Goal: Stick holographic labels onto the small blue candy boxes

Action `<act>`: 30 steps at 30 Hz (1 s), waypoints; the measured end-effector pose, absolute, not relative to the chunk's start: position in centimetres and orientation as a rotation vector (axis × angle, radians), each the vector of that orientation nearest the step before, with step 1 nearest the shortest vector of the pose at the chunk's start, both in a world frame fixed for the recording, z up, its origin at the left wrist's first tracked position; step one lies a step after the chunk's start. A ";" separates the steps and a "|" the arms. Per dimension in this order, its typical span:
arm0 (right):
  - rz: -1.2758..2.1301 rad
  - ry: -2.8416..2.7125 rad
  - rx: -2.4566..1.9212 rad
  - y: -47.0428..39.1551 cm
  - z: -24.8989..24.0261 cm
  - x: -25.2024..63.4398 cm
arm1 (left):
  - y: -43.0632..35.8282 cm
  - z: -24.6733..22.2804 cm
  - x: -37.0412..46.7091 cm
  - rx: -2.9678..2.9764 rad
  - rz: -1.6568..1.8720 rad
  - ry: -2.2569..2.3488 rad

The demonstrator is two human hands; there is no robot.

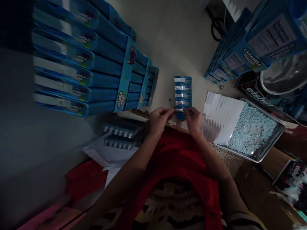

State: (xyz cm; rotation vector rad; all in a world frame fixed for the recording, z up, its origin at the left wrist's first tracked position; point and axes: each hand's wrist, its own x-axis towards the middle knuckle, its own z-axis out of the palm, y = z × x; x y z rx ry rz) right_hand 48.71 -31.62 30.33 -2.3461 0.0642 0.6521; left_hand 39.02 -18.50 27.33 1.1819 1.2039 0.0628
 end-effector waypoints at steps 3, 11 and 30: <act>0.632 0.049 -2.381 -31.3 30.2 48.9 | -18.2 27.1 39.3 1.177 0.046 1.197; 0.642 0.070 -2.338 -31.0 29.8 48.9 | -18.3 26.6 39.4 1.105 0.041 1.224; 0.606 0.270 -1.917 -32.2 33.0 49.8 | -20.3 27.2 37.0 1.009 0.262 1.236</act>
